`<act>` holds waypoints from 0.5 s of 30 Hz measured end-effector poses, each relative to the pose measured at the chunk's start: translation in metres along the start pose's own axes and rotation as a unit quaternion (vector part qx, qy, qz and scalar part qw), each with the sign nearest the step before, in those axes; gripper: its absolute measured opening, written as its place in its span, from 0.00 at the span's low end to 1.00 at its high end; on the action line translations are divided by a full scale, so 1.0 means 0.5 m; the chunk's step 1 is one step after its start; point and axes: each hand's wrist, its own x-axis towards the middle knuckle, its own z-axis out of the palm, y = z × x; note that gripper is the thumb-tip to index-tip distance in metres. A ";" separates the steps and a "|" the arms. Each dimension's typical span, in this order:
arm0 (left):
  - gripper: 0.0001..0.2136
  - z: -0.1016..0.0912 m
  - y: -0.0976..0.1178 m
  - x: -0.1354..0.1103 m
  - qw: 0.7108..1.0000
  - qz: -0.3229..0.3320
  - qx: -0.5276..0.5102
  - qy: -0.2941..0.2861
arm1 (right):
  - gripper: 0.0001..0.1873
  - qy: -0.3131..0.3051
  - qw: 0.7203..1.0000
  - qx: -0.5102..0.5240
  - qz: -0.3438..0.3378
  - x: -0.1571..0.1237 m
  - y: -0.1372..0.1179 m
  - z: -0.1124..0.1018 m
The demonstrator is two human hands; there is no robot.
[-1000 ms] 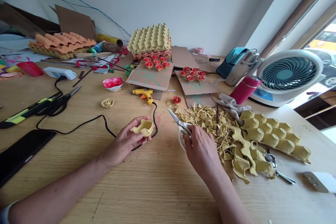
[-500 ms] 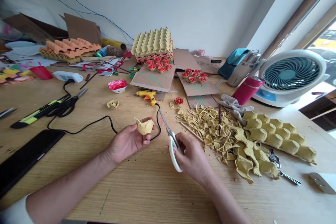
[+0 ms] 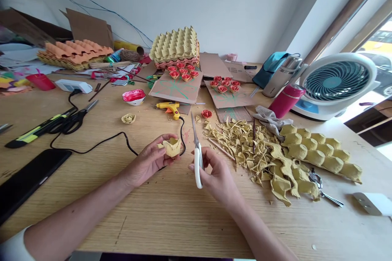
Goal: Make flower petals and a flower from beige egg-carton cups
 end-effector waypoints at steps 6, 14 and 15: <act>0.25 0.013 -0.015 0.000 0.998 -0.052 0.032 -0.008 | 0.18 0.049 0.994 0.054 -0.085 -0.001 0.002 0.023; 0.25 0.029 -0.026 -0.006 0.994 -0.085 0.070 -0.004 | 0.14 0.081 0.992 0.010 -0.096 0.001 -0.007 0.037; 0.25 0.029 -0.026 -0.006 0.994 -0.083 0.073 -0.003 | 0.13 0.085 0.992 0.009 -0.096 0.001 -0.007 0.037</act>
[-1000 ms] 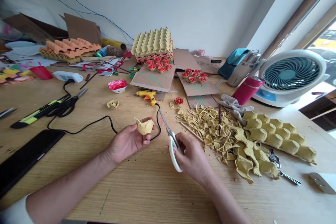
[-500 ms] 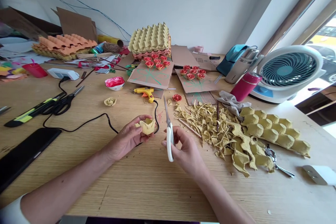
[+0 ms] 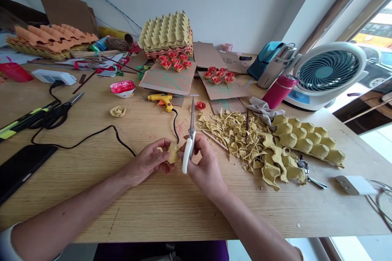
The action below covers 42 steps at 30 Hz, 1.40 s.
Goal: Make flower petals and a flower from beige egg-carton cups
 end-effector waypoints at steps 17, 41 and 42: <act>0.22 -0.017 0.000 0.000 0.997 0.022 -0.046 -0.066 | 0.14 0.113 0.987 -0.089 0.075 0.035 0.033 -0.068; 0.22 -0.020 0.011 -0.010 0.870 0.307 0.341 0.183 | 0.07 -0.174 0.945 -0.274 -0.033 0.005 0.006 -0.053; 0.22 -0.020 0.012 -0.010 0.869 0.312 0.337 0.183 | 0.07 -0.178 0.943 -0.278 -0.034 0.005 0.005 -0.053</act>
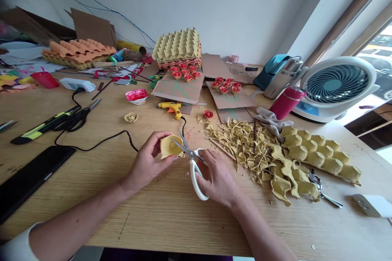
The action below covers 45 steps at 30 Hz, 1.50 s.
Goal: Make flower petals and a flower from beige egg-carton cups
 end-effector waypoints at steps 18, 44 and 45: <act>0.21 0.001 0.005 -0.008 0.997 0.041 0.064 -0.001 | 0.09 -0.007 0.999 -0.033 -0.015 0.001 -0.005 0.009; 0.21 -0.002 0.008 -0.009 0.997 0.058 0.045 -0.011 | 0.12 0.023 0.995 -0.084 -0.056 -0.004 0.017 0.005; 0.21 -0.002 0.006 -0.010 0.996 0.064 0.054 -0.020 | 0.12 0.021 0.994 -0.090 -0.054 -0.002 0.016 0.005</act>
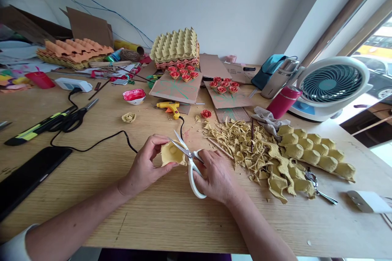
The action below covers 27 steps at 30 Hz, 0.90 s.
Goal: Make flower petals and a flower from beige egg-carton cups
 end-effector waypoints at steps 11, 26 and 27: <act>0.20 0.003 -0.007 -0.005 0.999 0.031 0.012 -0.027 | 0.13 -0.009 1.000 -0.004 0.000 0.000 0.000 -0.001; 0.20 -0.001 0.000 0.003 0.985 -0.040 -0.156 -0.057 | 0.16 -0.010 1.000 0.003 0.016 -0.006 -0.005 -0.023; 0.20 -0.002 0.001 0.004 0.982 -0.046 -0.173 -0.058 | 0.16 -0.012 1.000 0.001 0.021 -0.006 -0.004 -0.023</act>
